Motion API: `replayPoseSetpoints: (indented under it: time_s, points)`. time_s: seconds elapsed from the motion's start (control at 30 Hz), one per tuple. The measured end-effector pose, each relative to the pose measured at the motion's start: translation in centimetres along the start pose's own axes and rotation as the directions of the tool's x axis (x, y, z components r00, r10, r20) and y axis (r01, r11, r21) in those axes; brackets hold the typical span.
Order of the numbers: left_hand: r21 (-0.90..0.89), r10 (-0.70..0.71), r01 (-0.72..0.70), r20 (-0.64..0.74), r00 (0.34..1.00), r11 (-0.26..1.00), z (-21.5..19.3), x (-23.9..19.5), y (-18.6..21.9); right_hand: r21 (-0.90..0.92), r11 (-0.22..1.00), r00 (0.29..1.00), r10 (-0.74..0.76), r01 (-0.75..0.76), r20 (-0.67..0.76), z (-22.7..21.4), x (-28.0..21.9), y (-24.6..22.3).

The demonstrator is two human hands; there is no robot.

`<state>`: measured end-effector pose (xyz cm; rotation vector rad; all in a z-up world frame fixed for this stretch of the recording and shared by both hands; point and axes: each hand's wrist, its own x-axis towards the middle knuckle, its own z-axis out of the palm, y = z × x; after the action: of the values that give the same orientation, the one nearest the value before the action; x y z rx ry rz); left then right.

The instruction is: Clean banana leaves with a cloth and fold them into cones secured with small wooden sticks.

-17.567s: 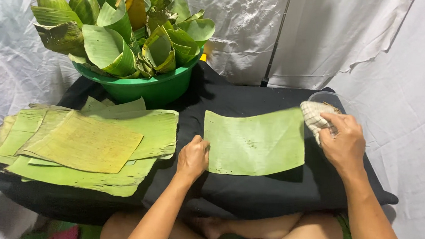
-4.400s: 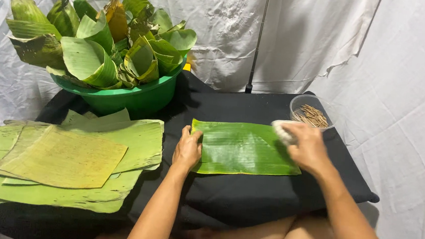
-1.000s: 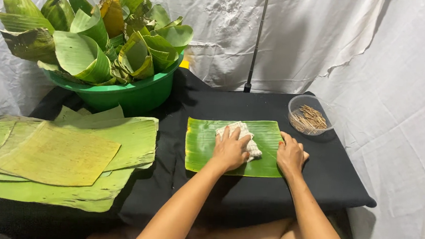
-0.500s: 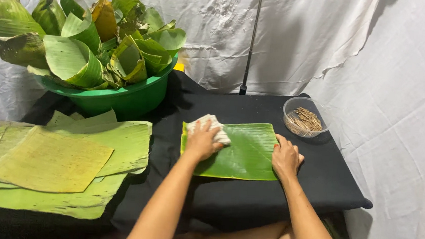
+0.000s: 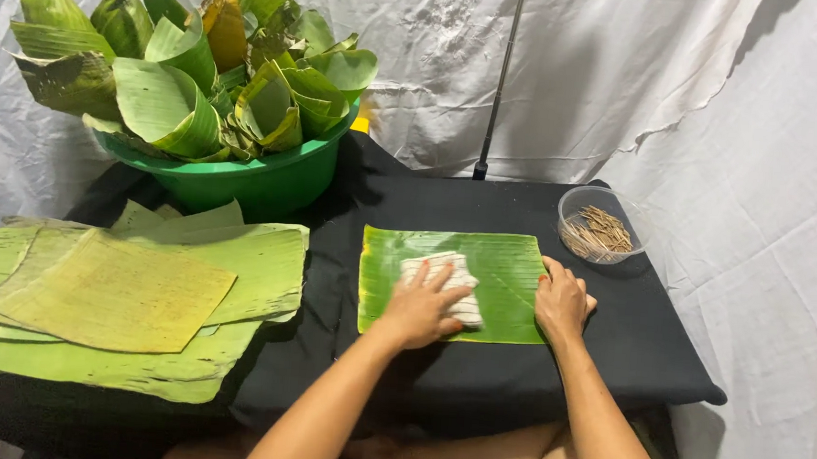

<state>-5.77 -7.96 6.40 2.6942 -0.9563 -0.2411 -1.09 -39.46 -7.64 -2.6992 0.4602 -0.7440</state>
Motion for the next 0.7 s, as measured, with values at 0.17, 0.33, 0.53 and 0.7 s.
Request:
replayPoseSetpoints:
  time_s: [0.17,0.33,0.53,0.7]
  points:
    - [0.023,-0.156,0.155,0.097,0.983,0.988,-1.6,-2.5,-5.5,-0.018,1.000,1.000,0.002,-0.002,0.001,-0.2,0.2,-0.2]
    - [0.103,-0.233,0.220,0.152,0.960,0.970,-2.2,-2.4,-3.6,-0.030,0.999,1.000,0.011,-0.011,0.002,0.4,0.1,0.2]
    - [0.020,-0.002,0.001,0.044,0.999,1.000,0.6,2.1,2.2,-0.055,0.998,1.000,0.008,-0.010,-0.029,-0.5,-0.2,-0.7]
    - [0.034,-0.001,-0.001,0.066,0.998,0.999,0.6,3.9,2.4,-0.027,0.999,0.999,-0.018,0.016,-0.052,0.4,0.1,0.0]
